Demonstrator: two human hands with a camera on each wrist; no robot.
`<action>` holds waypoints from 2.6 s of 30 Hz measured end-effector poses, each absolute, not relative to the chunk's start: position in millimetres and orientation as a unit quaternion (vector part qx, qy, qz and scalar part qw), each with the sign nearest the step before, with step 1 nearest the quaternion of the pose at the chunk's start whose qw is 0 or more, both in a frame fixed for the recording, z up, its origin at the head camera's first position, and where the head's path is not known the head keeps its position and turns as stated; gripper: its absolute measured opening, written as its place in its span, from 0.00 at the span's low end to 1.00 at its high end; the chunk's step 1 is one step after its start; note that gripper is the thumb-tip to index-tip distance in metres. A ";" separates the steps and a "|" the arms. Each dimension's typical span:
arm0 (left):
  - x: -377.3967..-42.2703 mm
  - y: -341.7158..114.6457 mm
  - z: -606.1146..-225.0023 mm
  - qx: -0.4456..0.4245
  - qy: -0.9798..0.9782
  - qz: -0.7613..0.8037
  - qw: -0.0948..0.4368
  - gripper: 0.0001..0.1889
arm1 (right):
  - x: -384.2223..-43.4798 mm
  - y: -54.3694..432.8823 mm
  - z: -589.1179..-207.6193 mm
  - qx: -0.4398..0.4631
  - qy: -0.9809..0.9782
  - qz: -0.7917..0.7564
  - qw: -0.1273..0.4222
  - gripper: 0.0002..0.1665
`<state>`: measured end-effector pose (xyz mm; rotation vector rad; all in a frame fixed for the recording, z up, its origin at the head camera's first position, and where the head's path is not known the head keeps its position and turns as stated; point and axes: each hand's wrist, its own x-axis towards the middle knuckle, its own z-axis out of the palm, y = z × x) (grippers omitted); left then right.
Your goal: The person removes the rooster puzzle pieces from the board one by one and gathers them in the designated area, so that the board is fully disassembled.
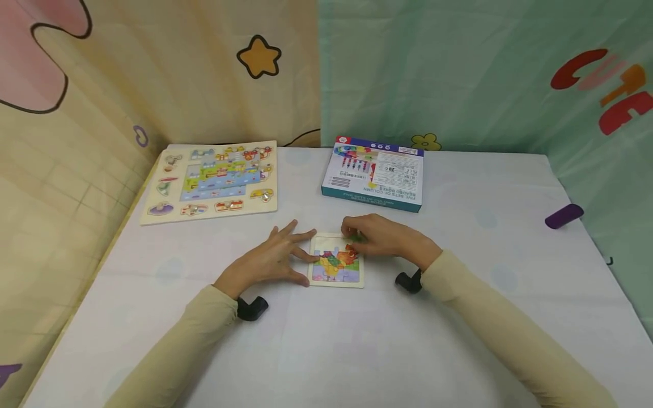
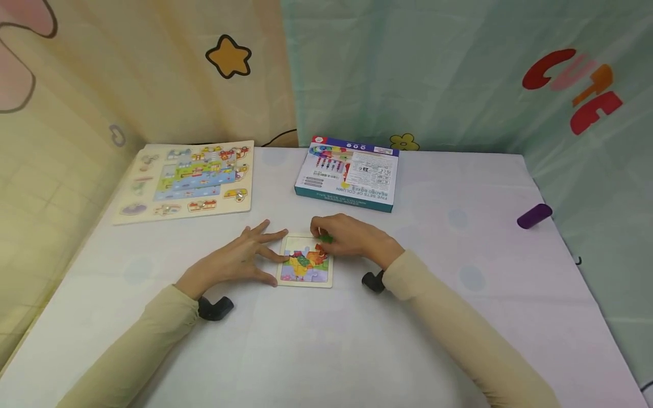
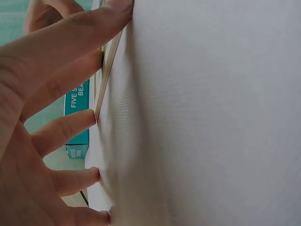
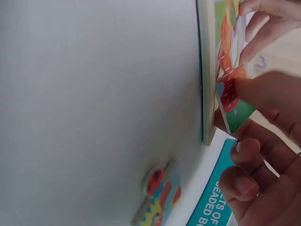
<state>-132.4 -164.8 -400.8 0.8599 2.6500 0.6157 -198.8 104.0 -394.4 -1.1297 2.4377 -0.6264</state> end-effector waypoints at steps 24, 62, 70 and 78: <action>-130.9 -164.9 -401.8 0.297 0.919 0.214 0.144 0.28 | -182.2 120.5 -408.1 -0.191 0.851 -0.454 0.183 0.10; -129.6 -166.7 -404.4 0.301 0.918 0.216 0.140 0.29 | -170.0 246.9 -406.3 -0.065 0.919 -0.360 0.145 0.13; -129.1 -167.3 -404.9 0.302 0.917 0.222 0.135 0.29 | -169.5 246.5 -404.8 -0.066 0.929 -0.341 0.129 0.12; -129.2 -166.4 -405.4 0.301 0.913 0.239 0.137 0.28 | -166.7 244.9 -405.0 -0.065 0.934 -0.332 0.115 0.10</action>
